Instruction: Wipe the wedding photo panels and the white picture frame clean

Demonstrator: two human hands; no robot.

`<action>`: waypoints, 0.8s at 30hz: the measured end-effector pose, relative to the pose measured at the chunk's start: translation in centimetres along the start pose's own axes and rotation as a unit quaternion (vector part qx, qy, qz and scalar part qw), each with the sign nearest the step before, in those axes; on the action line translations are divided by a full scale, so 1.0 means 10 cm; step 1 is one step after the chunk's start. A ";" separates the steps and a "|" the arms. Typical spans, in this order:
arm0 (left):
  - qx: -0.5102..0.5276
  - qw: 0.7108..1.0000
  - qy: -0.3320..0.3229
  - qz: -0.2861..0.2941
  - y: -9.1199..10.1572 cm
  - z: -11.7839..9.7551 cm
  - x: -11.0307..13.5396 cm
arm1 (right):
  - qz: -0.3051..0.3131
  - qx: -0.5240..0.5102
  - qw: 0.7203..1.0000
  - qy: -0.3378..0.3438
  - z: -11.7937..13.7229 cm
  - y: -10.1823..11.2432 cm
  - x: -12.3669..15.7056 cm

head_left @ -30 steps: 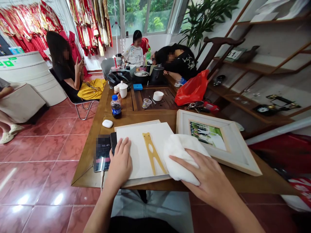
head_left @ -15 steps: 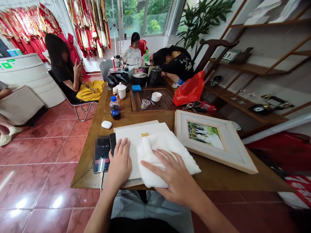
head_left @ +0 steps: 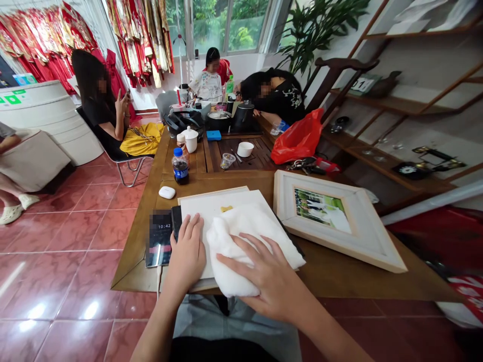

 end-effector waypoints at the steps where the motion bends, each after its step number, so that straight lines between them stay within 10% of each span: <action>1: 0.000 1.000 0.000 0.001 -0.01 0.00 0.00 | -0.001 0.002 1.000 -0.008 -0.01 0.01 0.00; 15: -0.006 1.000 -0.012 -0.007 -0.03 0.02 0.00 | 0.032 0.022 0.996 -0.078 -0.55 -0.01 -0.66; 24: -0.010 1.000 0.001 -0.002 -0.02 0.00 0.00 | 0.001 0.019 0.998 -0.067 -0.26 -0.02 -0.21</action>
Point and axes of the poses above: each hand's wrist, its own x-axis away from the middle knuckle, its own y-axis out of the back of the hand, z = x × y, the point moved 7 cm from there along -x, towards the middle knuckle, and after that the axes turned 5 degrees about z, right-handed, at the moved point
